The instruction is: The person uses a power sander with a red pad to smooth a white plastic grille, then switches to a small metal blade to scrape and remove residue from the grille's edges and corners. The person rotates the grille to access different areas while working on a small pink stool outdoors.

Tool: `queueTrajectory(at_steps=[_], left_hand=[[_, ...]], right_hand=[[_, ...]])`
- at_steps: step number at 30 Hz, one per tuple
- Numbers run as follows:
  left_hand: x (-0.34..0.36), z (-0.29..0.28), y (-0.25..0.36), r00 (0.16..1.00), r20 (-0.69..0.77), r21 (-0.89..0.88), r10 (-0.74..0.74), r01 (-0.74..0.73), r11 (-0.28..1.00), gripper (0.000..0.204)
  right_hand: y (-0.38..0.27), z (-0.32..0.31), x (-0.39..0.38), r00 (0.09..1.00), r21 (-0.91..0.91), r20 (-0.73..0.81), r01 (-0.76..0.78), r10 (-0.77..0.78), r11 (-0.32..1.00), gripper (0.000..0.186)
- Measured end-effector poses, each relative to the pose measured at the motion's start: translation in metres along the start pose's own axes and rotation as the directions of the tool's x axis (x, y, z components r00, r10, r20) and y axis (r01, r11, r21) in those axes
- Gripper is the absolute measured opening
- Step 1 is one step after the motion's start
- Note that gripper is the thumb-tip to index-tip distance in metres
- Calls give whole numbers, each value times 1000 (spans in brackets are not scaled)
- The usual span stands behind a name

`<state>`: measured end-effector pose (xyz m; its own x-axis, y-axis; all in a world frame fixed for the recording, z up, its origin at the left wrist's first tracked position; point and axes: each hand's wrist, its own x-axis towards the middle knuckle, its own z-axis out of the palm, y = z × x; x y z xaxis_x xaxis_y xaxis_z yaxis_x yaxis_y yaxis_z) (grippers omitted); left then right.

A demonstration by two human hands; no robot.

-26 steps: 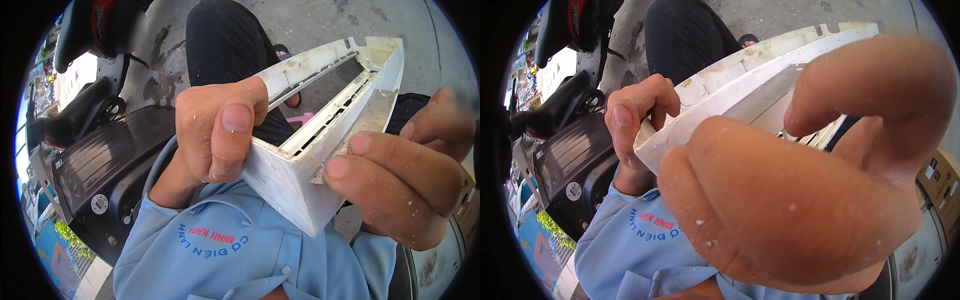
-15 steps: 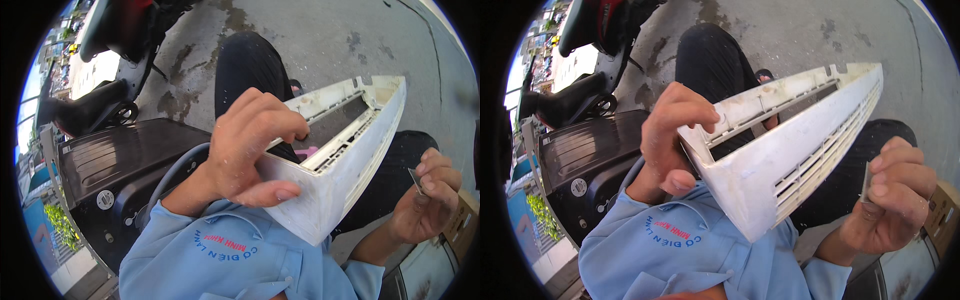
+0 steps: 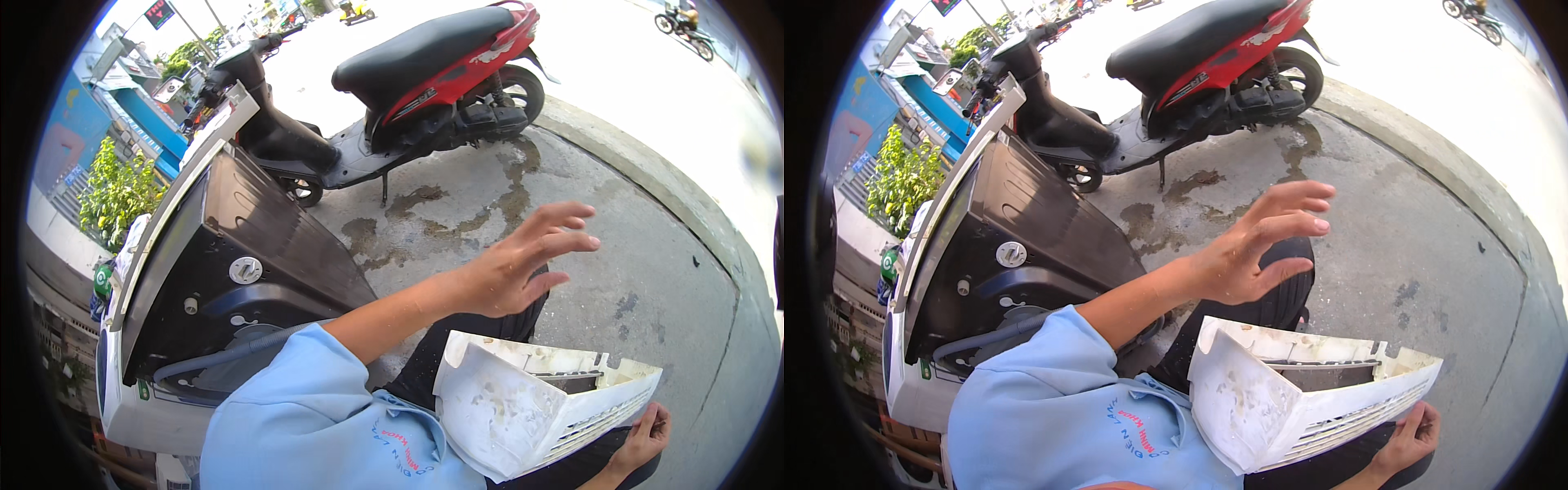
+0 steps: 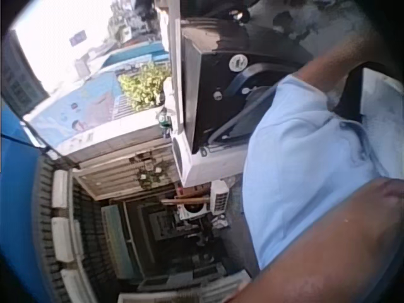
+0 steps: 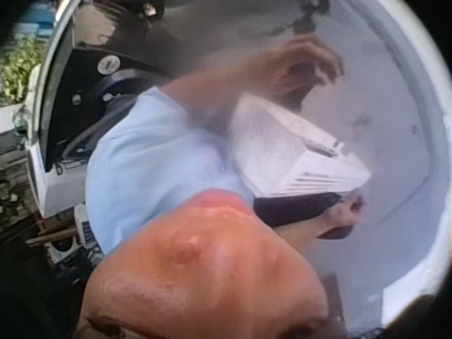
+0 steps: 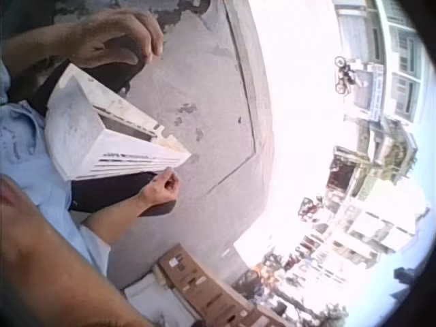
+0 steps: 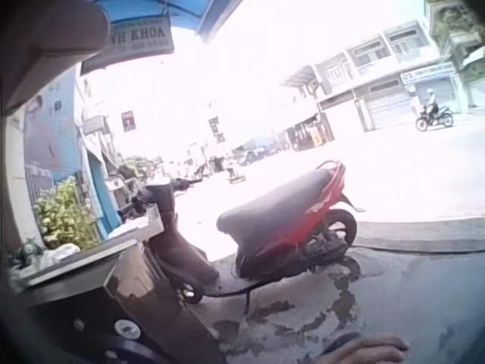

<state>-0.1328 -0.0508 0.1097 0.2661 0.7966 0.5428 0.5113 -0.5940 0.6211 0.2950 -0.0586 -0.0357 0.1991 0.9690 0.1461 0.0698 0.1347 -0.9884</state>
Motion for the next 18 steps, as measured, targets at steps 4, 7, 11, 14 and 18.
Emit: queueTrajectory(at_steps=[4, 7, 11, 14, 18], left_hand=[[17, 7, -89, 982, -111, 302, -155, 182, 936, 59], [-44, 22, -139, 859, -179, 223, -480, 511, 830, 55], [-93, 63, -143, 686, 63, 41, -725, 724, 689, 61], [-48, 8, -19, 819, 313, 94, -482, 478, 873, 57], [4, -8, 77, 1000, 31, -582, 1, 17, 813, 44]], right_hand=[[-24, 17, 20, 991, 77, -44, -121, 125, 990, 11], [-24, 30, 25, 989, 52, 39, -142, 140, 988, 17], [-40, 9, 12, 987, -85, -92, -143, 135, 986, 23], [-40, 15, 22, 979, -164, -201, -70, 36, 984, 22], [-7, -3, 7, 933, -87, -335, -166, 128, 982, 23]])
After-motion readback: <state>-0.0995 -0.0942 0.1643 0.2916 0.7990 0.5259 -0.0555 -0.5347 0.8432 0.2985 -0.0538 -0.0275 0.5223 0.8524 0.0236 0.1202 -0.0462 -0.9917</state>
